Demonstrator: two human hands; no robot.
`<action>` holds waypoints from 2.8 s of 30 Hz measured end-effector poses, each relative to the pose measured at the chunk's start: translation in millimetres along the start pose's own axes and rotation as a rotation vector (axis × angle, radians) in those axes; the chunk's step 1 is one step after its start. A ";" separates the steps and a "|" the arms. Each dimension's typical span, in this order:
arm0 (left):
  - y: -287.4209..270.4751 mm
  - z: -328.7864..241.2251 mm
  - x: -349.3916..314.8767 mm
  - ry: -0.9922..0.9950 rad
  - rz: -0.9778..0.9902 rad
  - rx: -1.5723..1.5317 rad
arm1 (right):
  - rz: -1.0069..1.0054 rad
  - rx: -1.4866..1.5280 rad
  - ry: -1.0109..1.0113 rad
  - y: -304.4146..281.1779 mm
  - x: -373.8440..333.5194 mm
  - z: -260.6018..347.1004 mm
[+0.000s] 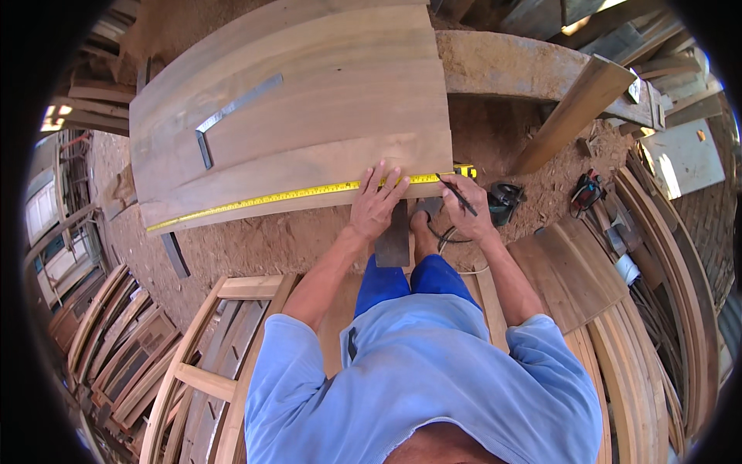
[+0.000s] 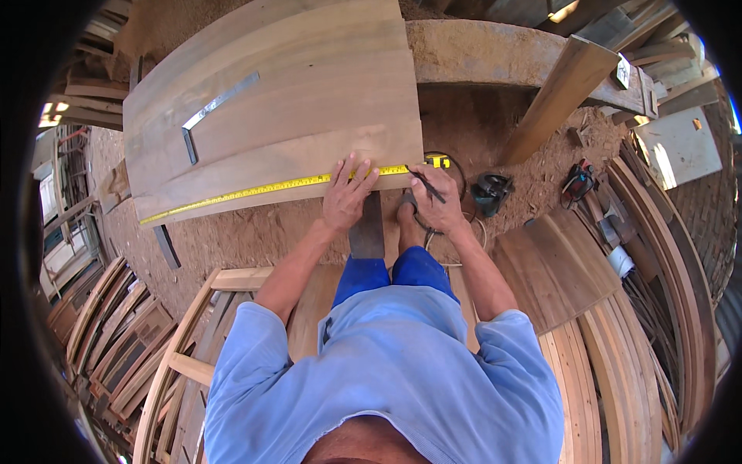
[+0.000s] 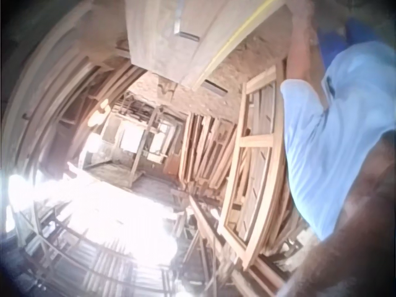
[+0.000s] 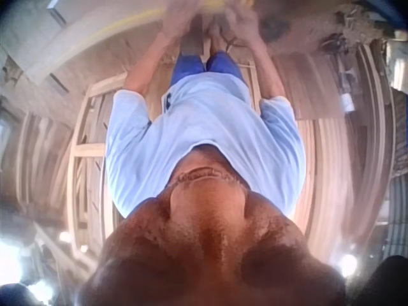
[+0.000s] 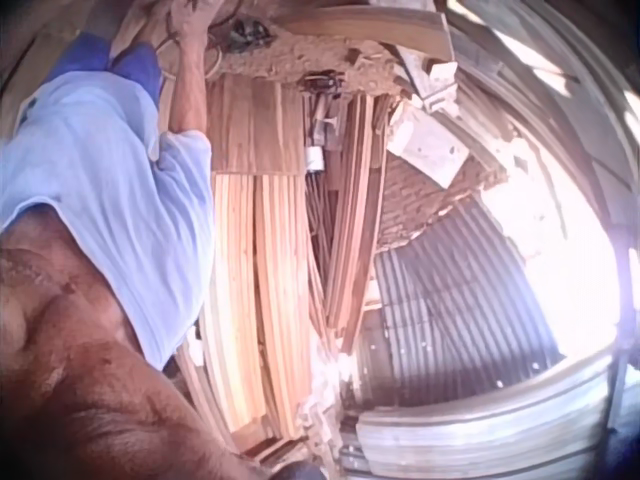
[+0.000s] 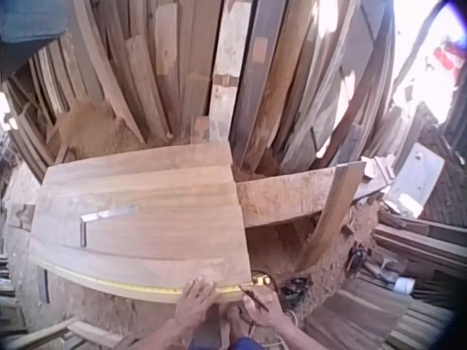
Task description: The person measures standing wooden frames and planks using a measuring tape. The person then measures a wooden board on a workbench with the measuring tape and marks it using a pencil and a square ruler.
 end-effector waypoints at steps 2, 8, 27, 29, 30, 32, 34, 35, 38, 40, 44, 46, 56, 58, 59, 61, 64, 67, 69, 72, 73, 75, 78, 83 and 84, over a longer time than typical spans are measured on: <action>1.8 1.0 -2.4 -0.005 0.003 0.004 | 0.061 -0.069 0.002 2.4 0.3 3.6; 3.7 -3.1 1.1 0.001 0.027 0.003 | 0.134 -0.181 -0.038 11.7 -4.4 -5.9; -0.3 -5.6 1.0 0.022 -0.058 -0.021 | 0.146 -0.225 0.062 17.4 -6.9 -23.6; -3.3 -4.5 -3.7 0.008 -0.087 -0.027 | 0.158 -0.201 0.091 22.0 -6.7 -23.3; -3.7 -5.2 -1.9 0.009 -0.087 -0.022 | 0.157 -0.203 0.132 20.8 -7.5 -25.6; -1.1 -9.4 2.4 0.029 -0.083 -0.049 | 0.153 -0.210 0.113 17.6 -8.5 -26.2; 1.4 -8.9 4.2 0.032 -0.078 -0.073 | 0.111 -0.288 0.001 5.4 -10.6 -22.3; 3.5 -8.0 4.1 0.028 -0.068 -0.092 | 0.119 -0.262 0.001 9.4 -12.7 -25.7; -7.3 2.0 -4.5 0.000 -0.143 -0.149 | 0.090 -0.242 -0.019 19.4 -11.6 -21.4; -8.2 3.7 -5.4 0.001 -0.090 -0.078 | 0.089 -0.199 -0.040 23.2 -11.4 -16.7; -4.6 -1.2 0.7 0.033 -0.048 -0.024 | 0.097 -0.172 -0.009 19.9 -11.3 -15.3; -2.7 -3.9 3.2 0.040 -0.041 -0.029 | 0.101 -0.185 -0.003 15.8 -11.9 -18.9; -3.4 -5.0 2.6 0.055 -0.035 -0.005 | 0.066 -0.173 -0.063 17.1 -10.2 -12.1; -3.2 -4.3 2.3 0.056 -0.033 -0.005 | 0.070 -0.169 -0.054 18.9 -9.9 -11.8; -3.0 -4.3 2.2 0.057 -0.032 -0.004 | 0.072 -0.167 -0.045 19.6 -9.6 -12.0; -2.4 -4.3 1.8 0.052 -0.027 -0.001 | 0.075 -0.182 -0.059 20.6 -8.7 -10.2; -1.3 -3.3 1.2 0.037 -0.027 -0.028 | 0.076 -0.189 -0.069 21.6 -7.1 -7.0; -0.8 -2.7 1.0 0.037 -0.023 -0.027 | 0.062 -0.181 -0.067 21.7 -6.8 -6.8; -0.3 -3.1 0.9 0.046 -0.014 0.006 | 0.052 -0.178 -0.069 21.1 -6.5 -6.1; -0.7 -3.7 0.9 0.046 -0.007 0.010 | 0.068 -0.183 -0.047 21.4 -5.6 -6.0; -1.1 -4.1 1.4 0.045 -0.005 0.009 | 0.067 -0.184 -0.049 21.4 -5.2 -5.3; -1.6 -4.7 1.8 0.045 -0.003 0.007 | 0.067 -0.185 -0.051 21.5 -5.0 -5.4; -1.5 -4.4 2.0 0.045 -0.003 0.005 | 0.060 -0.179 -0.053 21.1 -4.9 -8.3; 1.0 -3.3 0.5 0.049 0.004 0.006 | 0.076 -0.196 -0.044 22.3 -4.5 -8.2; 0.7 -3.6 0.8 0.048 0.005 0.006 | 0.077 -0.196 -0.044 22.4 -4.6 -7.8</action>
Point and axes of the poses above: each hand's wrist, its own x-axis towards the middle knuckle, its own y-axis out of the palm, z = x × y, the point moved 8 cm from there along x, towards the middle knuckle, and after that the axes turned 4 degrees about -z, right-handed, at the moved point
